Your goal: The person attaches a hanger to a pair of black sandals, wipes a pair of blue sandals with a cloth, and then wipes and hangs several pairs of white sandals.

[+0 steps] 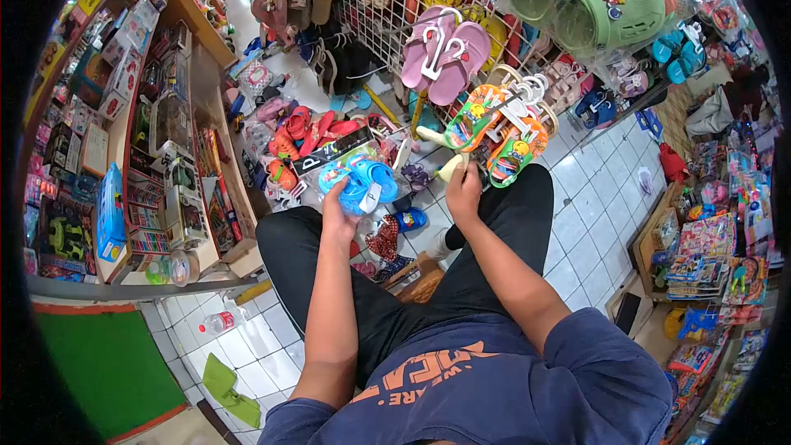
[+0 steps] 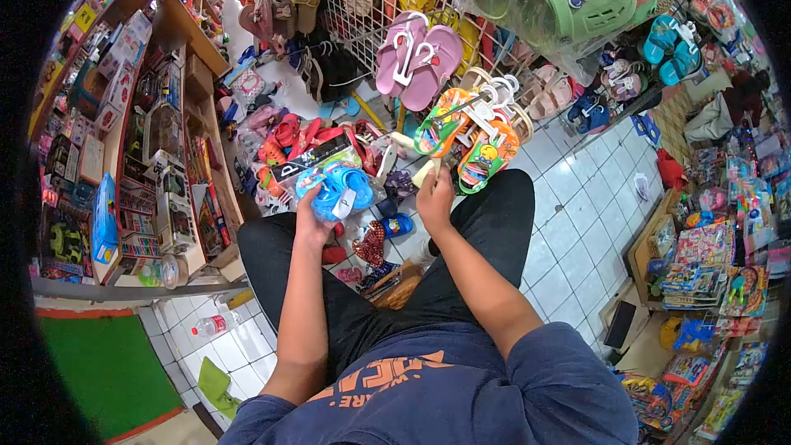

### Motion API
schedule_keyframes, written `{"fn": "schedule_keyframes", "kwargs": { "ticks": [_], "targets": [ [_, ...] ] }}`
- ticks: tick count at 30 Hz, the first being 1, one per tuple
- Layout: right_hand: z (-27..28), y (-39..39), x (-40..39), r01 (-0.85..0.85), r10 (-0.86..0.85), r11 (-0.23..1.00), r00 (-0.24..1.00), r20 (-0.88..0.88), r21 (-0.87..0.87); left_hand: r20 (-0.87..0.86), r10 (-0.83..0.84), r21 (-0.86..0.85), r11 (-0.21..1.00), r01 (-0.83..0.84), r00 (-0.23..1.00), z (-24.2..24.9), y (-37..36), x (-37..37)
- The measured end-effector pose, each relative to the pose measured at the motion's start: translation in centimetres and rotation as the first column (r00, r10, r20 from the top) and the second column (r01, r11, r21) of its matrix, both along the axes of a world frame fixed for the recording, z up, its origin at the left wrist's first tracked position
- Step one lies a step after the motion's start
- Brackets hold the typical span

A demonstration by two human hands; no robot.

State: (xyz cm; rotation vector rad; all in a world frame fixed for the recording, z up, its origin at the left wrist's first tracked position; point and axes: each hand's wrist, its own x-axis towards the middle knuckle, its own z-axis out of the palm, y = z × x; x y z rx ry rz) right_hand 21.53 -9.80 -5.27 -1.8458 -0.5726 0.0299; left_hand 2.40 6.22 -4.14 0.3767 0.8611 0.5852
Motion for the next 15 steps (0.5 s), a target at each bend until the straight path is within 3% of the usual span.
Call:
{"fn": "schedule_keyframes", "kwargs": {
  "ticks": [5, 7, 9, 11, 12, 13, 15],
  "targets": [
    [3.2, -0.9, -3.3, -0.178, 0.179, 0.983, 0.983, -0.031, 0.035, 0.008, 0.081, -0.022, 0.997, -0.080, 0.997, -0.2, 0.2, -0.6],
    [4.0, -0.7, -3.9, -0.238, 0.225, 0.970, 0.957, 0.182, 0.053, -0.057, 0.158, -0.023, 0.987, -0.159, 0.986, -1.4, 0.6, -1.0],
    [3.6, -0.2, -4.3, -0.278, 0.262, 0.958, 0.950, 0.170, 0.078, -0.058, 0.190, -0.033, 0.981, -0.192, 0.980, -1.7, 0.9, -1.5],
    [2.9, 0.2, -4.2, -0.347, 0.357, 0.931, 0.930, -0.087, 0.113, -0.132, 0.289, -0.038, 0.954, -0.297, 0.948, -1.1, 0.8, -1.5],
    [6.3, -0.3, -4.3, -0.413, 0.386, 0.910, 0.835, -0.393, 0.016, -0.134, 0.309, -0.036, 0.948, -0.316, 0.942, -1.8, 1.0, -1.7],
    [7.5, -0.1, -4.0, -0.422, 0.396, 0.906, 0.833, -0.387, 0.020, -0.128, 0.319, -0.032, 0.945, -0.325, 0.939, -1.3, 0.9, -2.0],
    [9.2, 0.6, -3.5, -0.432, 0.533, 0.834, 0.475, -0.700, 0.342, -0.142, 0.290, -0.001, 0.956, -0.293, 0.946, -0.1, 0.5, -2.1]
  ]
}}
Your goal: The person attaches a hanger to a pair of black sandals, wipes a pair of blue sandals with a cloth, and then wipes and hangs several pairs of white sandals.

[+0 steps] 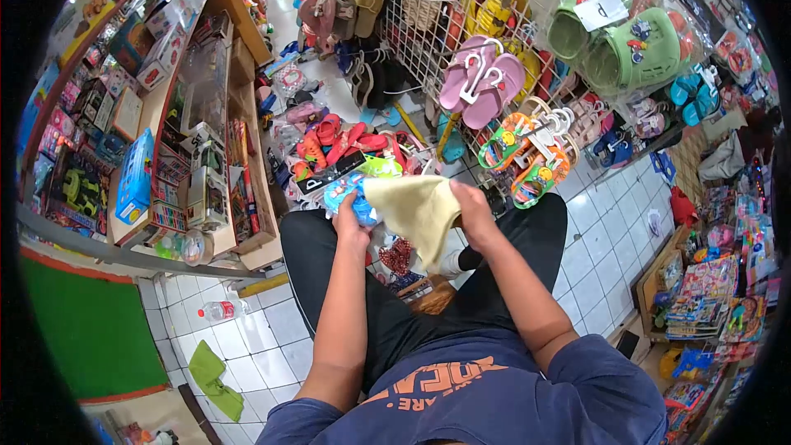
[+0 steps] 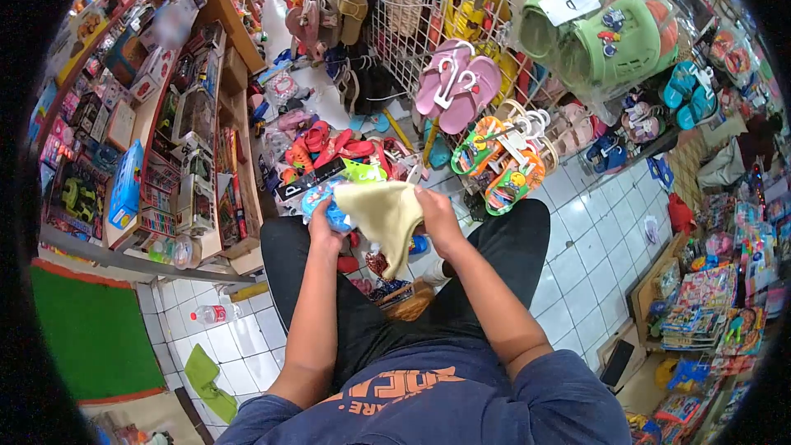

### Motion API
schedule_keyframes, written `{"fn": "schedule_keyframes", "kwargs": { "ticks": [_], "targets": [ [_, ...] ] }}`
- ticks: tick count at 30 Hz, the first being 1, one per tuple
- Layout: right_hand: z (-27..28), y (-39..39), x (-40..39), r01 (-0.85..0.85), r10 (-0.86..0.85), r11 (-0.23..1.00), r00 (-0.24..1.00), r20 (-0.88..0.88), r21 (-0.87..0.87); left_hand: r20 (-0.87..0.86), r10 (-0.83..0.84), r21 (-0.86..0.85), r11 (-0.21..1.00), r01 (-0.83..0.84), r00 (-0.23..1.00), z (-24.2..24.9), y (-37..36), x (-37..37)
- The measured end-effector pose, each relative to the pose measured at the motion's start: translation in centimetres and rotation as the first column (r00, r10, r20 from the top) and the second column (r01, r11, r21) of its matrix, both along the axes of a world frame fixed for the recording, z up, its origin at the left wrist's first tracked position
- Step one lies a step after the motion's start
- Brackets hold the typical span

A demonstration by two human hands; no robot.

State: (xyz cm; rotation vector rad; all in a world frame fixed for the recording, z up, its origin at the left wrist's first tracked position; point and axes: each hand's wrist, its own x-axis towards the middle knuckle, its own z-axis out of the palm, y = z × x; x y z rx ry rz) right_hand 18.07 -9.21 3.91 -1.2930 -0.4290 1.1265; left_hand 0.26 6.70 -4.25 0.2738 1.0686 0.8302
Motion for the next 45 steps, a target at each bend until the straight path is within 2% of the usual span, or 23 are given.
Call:
{"fn": "schedule_keyframes", "kwargs": {
  "ticks": [1, 2, 4, 5, 8, 12, 14, 16, 19, 23, 25, 27, 28, 29, 32, 34, 35, 36, 38, 40, 42, 44, 45],
  "targets": [
    [1.8, 0.3, 0.0, -0.012, 0.028, 0.993, 0.989, -0.142, 0.114, -0.085, -0.041, 0.001, 0.999, 0.042, 0.995, -0.4, 0.3, -0.2],
    [3.8, 0.5, 0.2, -0.018, 0.051, 0.993, 0.956, -0.288, 0.116, 0.270, -0.058, -0.015, 0.998, 0.064, 0.961, -5.4, 1.9, -0.3],
    [7.3, 1.2, 0.6, -0.038, 0.102, 0.983, 0.925, -0.365, 0.179, 0.647, -0.201, 0.161, 0.979, 0.126, 0.736, -2.8, 0.2, 0.0],
    [8.5, 1.6, 0.8, -0.051, 0.152, 0.973, 0.876, -0.457, 0.226, 0.649, -0.201, 0.168, 0.978, 0.120, 0.734, -2.7, 0.2, 0.2],
    [7.6, 3.4, 2.3, -0.090, 0.210, 0.961, 0.855, -0.474, 0.263, 0.373, -0.250, 0.246, 0.955, 0.165, 0.893, -0.5, -1.2, 0.5],
    [4.0, 4.2, 3.1, -0.160, 0.245, 0.966, 0.822, -0.514, 0.205, 0.467, -0.274, 0.216, 0.957, 0.192, 0.841, 1.5, -1.9, 0.8],
    [3.5, 3.4, 1.7, 0.085, -0.027, 0.991, 0.874, -0.485, 0.099, 0.372, -0.306, 0.259, 0.941, 0.219, 0.876, 1.5, -2.2, 0.6],
    [2.0, 2.5, 2.1, 0.047, 0.119, 0.964, 0.807, -0.579, 0.263, 0.388, -0.335, 0.253, 0.935, 0.250, 0.859, 1.7, -2.0, 0.4],
    [1.4, 1.5, 2.1, 0.109, 0.054, 0.953, 0.855, -0.516, 0.281, 0.434, -0.316, 0.292, 0.935, 0.201, 0.844, 2.3, -2.5, 0.1],
    [3.6, 1.6, 0.7, -0.033, 0.078, 0.979, 0.972, -0.222, 0.201, 0.393, -0.267, 0.410, 0.908, 0.092, 0.880, 4.1, -3.6, 1.0],
    [5.2, 2.6, -0.8, -0.192, 0.187, 0.962, 0.981, 0.043, 0.194, 0.176, -0.188, 0.550, 0.833, 0.062, 0.966, 4.3, -3.8, 1.7],
    [0.7, 4.8, -2.5, -0.225, 0.140, 0.971, 0.811, 0.569, 0.083, 0.048, -0.134, 0.650, 0.757, 0.071, 0.990, 3.9, -4.2, 2.2],
    [-0.8, 5.2, -3.9, -0.208, 0.061, 0.975, 0.579, 0.813, 0.075, -0.074, -0.062, 0.738, 0.668, 0.097, 0.995, 3.7, -4.5, 2.6],
    [-0.7, 5.4, -5.0, -0.209, 0.062, 0.975, 0.575, 0.816, 0.074, -0.092, -0.031, 0.609, 0.789, 0.080, 0.995, 4.0, -5.2, 3.1],
    [-0.8, 5.5, -6.1, -0.036, -0.076, 0.993, 0.561, 0.824, 0.116, -0.008, 0.004, 0.699, 0.715, 0.003, 1.000, 5.4, -5.6, 3.0],
    [-0.8, 5.6, -5.8, -0.061, 0.005, 0.996, 0.742, 0.671, 0.061, 0.004, -0.004, 0.741, 0.672, 0.000, 1.000, 5.4, -5.0, 2.3],
    [-0.8, 5.2, -5.6, 0.004, -0.082, 0.991, 0.806, 0.586, 0.134, 0.022, 0.002, 0.659, 0.752, -0.016, 1.000, 5.4, -4.8, 1.9],
    [0.1, 5.0, -5.1, -0.001, -0.074, 0.992, 0.807, 0.586, 0.127, 0.041, 0.009, 0.568, 0.822, -0.031, 0.999, 5.6, -4.5, 1.5],
    [1.6, 4.4, -3.0, 0.048, 0.053, 0.988, 0.781, 0.623, -0.145, 0.076, 0.010, 0.542, 0.839, -0.050, 0.997, 5.8, -3.8, 0.8],
    [3.9, 4.3, -2.8, 0.183, -0.099, 0.983, 0.676, 0.730, -0.036, 0.208, -0.034, 0.458, 0.886, -0.067, 0.977, 6.1, -3.2, 0.5],
    [5.5, 4.8, -2.3, 0.158, -0.153, 0.986, 0.710, 0.687, 0.057, 0.200, -0.047, 0.457, 0.888, -0.050, 0.979, 6.2, -3.1, 0.4],
    [6.3, 6.0, -1.6, -0.107, -0.295, 0.938, 0.251, 0.922, 0.329, 0.194, -0.175, 0.466, 0.883, 0.066, 0.965, 5.9, -3.0, 0.5],
    [6.6, 6.6, -2.1, -0.154, -0.185, 0.968, 0.110, 0.977, 0.200, 0.239, -0.210, 0.484, 0.872, 0.071, 0.948, 6.2, -3.3, 0.7]
  ]
}}
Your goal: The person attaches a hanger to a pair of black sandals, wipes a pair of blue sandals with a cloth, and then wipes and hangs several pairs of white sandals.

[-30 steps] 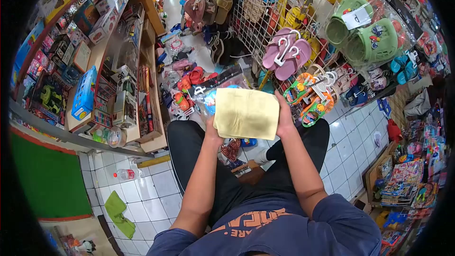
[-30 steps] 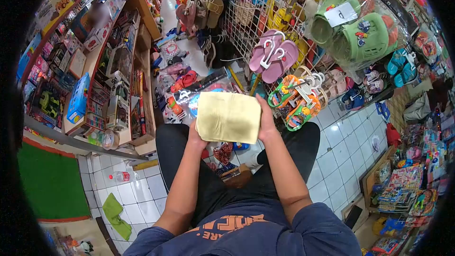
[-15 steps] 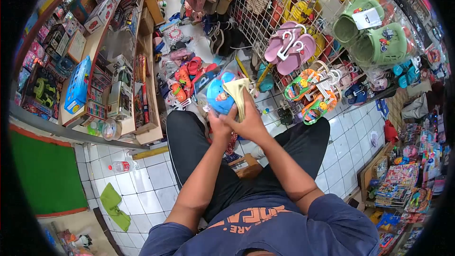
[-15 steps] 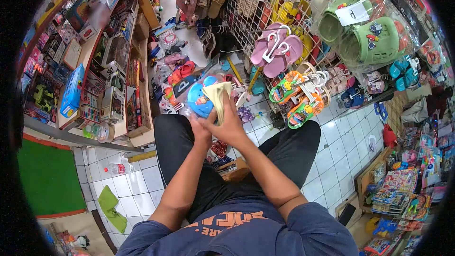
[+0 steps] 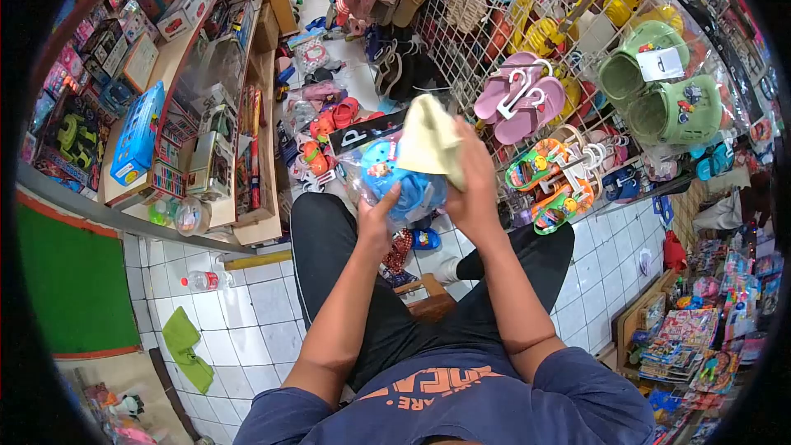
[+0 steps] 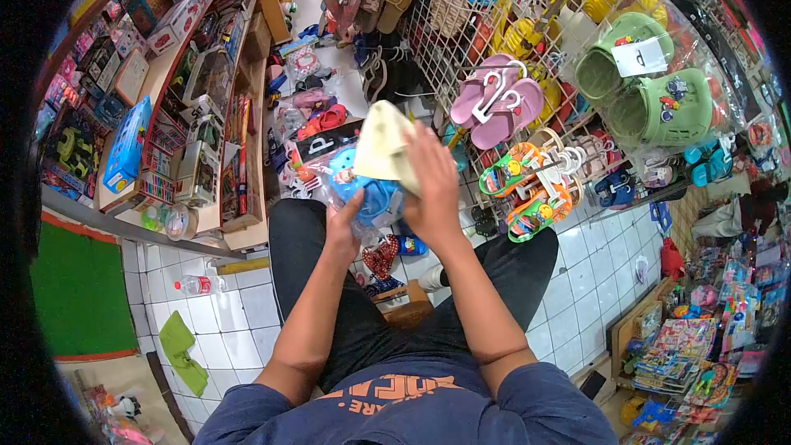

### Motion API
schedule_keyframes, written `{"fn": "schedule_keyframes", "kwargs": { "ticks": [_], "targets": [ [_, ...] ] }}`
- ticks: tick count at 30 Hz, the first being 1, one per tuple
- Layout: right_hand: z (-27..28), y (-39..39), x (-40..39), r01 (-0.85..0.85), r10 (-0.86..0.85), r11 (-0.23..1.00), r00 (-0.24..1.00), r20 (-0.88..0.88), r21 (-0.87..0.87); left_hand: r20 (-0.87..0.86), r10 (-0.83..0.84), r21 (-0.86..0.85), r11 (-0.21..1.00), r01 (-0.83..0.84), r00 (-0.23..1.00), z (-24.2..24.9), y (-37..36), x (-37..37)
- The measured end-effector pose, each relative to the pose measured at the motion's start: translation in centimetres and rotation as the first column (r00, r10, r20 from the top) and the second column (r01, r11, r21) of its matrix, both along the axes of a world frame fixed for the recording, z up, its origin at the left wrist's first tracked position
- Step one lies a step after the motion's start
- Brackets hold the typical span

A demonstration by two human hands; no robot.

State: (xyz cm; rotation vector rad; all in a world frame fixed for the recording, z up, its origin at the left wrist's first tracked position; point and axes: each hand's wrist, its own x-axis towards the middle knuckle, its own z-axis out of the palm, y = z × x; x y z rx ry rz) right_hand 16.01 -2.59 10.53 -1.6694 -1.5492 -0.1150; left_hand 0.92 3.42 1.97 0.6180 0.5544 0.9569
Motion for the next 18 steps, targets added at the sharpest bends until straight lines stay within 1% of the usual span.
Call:
{"fn": "schedule_keyframes", "kwargs": {
  "ticks": [1, 2, 3, 4, 5, 7, 8, 9, 11, 12, 15, 16, 17, 18],
  "targets": [
    [0.2, 0.7, -0.9, 0.002, 0.015, 0.994, 0.989, 0.148, -0.113, -0.003, 0.000, 0.002, 1.000, 0.000, 1.000, -0.2, -0.2, 0.0],
    [-1.2, 1.1, -1.6, -0.086, 0.121, 0.955, 0.986, 0.111, -0.285, 0.112, -0.016, -0.062, 0.998, 0.023, 0.994, -0.7, -0.3, 0.0],
    [-1.8, 1.3, -2.5, -0.084, 0.120, 0.956, 0.987, 0.110, -0.282, 0.227, -0.024, -0.122, 0.991, 0.053, 0.974, -1.2, -0.3, 0.2],
    [-2.4, 1.3, -3.4, -0.085, 0.129, 0.952, 0.983, 0.134, -0.296, 0.186, 0.034, -0.138, 0.990, -0.008, 0.982, -1.8, 0.0, 0.5],
    [-2.6, 1.2, -3.9, -0.087, 0.142, 0.947, 0.977, 0.158, -0.310, 0.187, 0.034, -0.136, 0.991, -0.009, 0.982, -2.3, 0.1, 0.4],
    [-2.9, 0.8, -4.4, -0.108, 0.153, 0.949, 0.979, 0.132, -0.296, 0.129, 0.042, -0.033, 0.999, -0.038, 0.991, -2.4, 0.1, -0.3],
    [-3.1, 0.4, -4.7, -0.125, 0.161, 0.951, 0.981, 0.107, -0.283, 0.098, 0.037, -0.009, 0.999, -0.036, 0.995, -2.5, -0.1, -0.5],
    [-3.2, 0.1, -4.9, -0.128, 0.162, 0.951, 0.982, 0.101, -0.283, 0.092, 0.038, -0.009, 0.999, -0.037, 0.995, -2.7, -0.1, -0.7],
    [-3.3, -0.7, -5.1, -0.116, 0.151, 0.944, 0.984, 0.094, -0.308, 0.128, 0.009, 0.069, 0.997, -0.018, 0.992, -3.2, 0.2, -0.8],
    [-3.4, -1.1, -5.2, -0.116, 0.144, 0.942, 0.987, 0.067, -0.315, 0.127, 0.006, 0.073, 0.997, -0.016, 0.992, -2.9, 0.1, -0.8],
    [-3.0, -2.4, -5.3, -0.113, 0.134, 0.951, 0.989, 0.055, -0.289, 0.175, 0.026, -0.135, 0.991, -0.002, 0.984, -1.8, -0.5, -0.8],
    [-2.6, -2.9, -5.3, -0.089, 0.114, 0.951, 0.991, 0.070, -0.295, 0.209, -0.019, -0.126, 0.991, 0.046, 0.978, -2.0, -0.5, -0.8],
    [-2.5, -3.3, -5.1, -0.087, 0.111, 0.955, 0.991, 0.071, -0.285, 0.209, -0.023, -0.116, 0.992, 0.048, 0.978, -1.9, -0.4, -0.8],
    [-2.5, -3.8, -5.0, -0.105, 0.114, 0.954, 0.993, 0.013, -0.282, 0.152, -0.078, -0.032, 0.996, 0.084, 0.985, -1.5, -0.5, -0.9]
  ]
}}
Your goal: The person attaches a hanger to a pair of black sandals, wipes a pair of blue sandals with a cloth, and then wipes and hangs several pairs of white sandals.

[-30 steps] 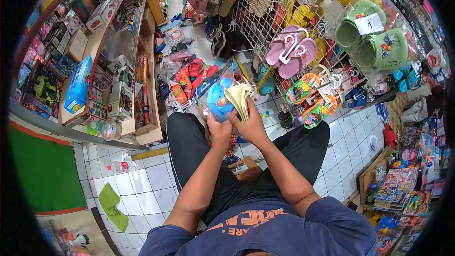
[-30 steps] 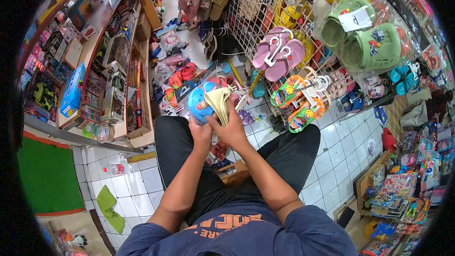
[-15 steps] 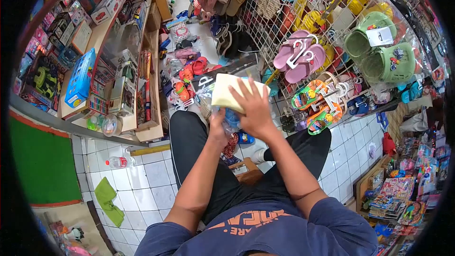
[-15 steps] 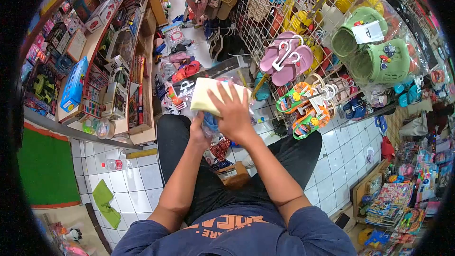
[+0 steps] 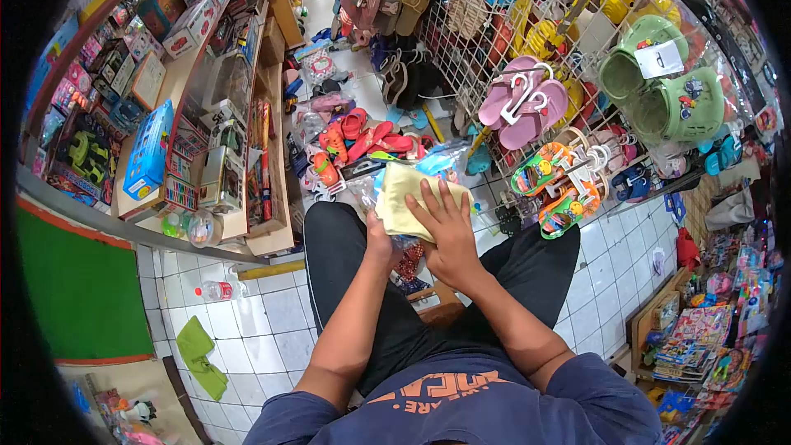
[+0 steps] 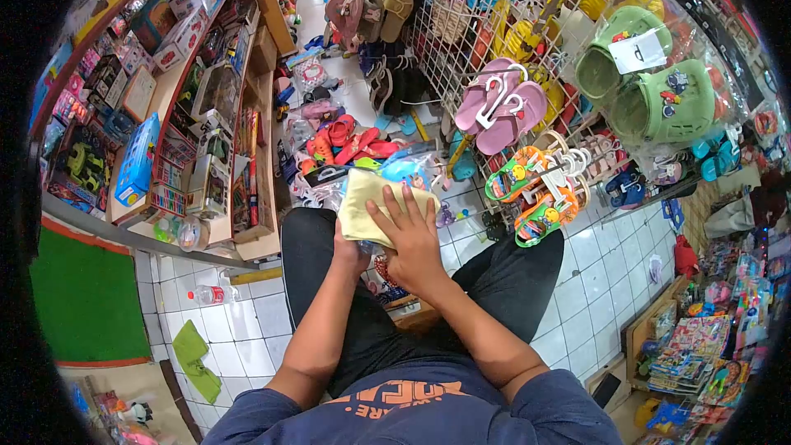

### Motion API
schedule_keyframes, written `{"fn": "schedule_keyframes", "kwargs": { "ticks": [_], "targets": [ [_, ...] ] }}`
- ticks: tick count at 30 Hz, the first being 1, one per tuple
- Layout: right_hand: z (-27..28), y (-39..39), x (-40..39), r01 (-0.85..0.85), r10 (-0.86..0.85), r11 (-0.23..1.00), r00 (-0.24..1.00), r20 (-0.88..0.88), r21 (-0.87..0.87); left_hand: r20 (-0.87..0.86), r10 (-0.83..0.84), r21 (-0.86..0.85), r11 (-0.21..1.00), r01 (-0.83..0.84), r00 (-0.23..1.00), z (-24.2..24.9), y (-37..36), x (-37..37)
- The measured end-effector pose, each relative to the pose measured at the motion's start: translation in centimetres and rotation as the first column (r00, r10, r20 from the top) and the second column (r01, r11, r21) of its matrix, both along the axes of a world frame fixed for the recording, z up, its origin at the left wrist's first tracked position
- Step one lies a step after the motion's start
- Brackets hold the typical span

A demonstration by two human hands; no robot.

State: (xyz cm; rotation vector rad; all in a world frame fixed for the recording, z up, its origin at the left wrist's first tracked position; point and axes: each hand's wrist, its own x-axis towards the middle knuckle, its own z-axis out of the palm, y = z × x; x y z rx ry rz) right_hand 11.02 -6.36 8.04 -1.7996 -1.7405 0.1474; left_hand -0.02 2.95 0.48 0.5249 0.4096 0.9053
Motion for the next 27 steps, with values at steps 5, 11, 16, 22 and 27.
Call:
{"fn": "schedule_keyframes", "kwargs": {
  "ticks": [5, 11, 16, 22, 27],
  "targets": [
    [-0.6, -2.3, 3.2, 0.038, 0.035, 0.990, 0.865, -0.500, 0.134, -0.268, -0.036, 0.227, 0.969, 0.099, 0.963, -0.3, 0.9, 0.3],
    [2.7, -4.8, 7.6, 0.418, -0.186, 0.908, 0.336, -0.923, -0.031, -0.244, -0.212, 0.060, 0.971, 0.233, 0.946, 2.1, 0.9, -0.1],
    [9.0, -6.1, 7.5, 0.420, -0.219, 0.907, 0.503, -0.836, 0.015, -0.013, -0.214, -0.012, 0.977, 0.214, 0.977, 2.8, 0.8, 0.1],
    [6.7, -1.3, 4.5, -0.161, 0.160, 0.987, 0.986, 0.050, 0.021, 0.333, -0.369, 0.040, 0.925, 0.378, 0.868, 2.2, -0.7, 0.6],
    [2.6, 0.0, 3.3, -0.054, 0.049, 0.998, 0.990, 0.136, 0.040, 0.079, -0.167, -0.179, 0.968, 0.179, 0.983, 3.9, -1.6, 1.0]
  ]
}}
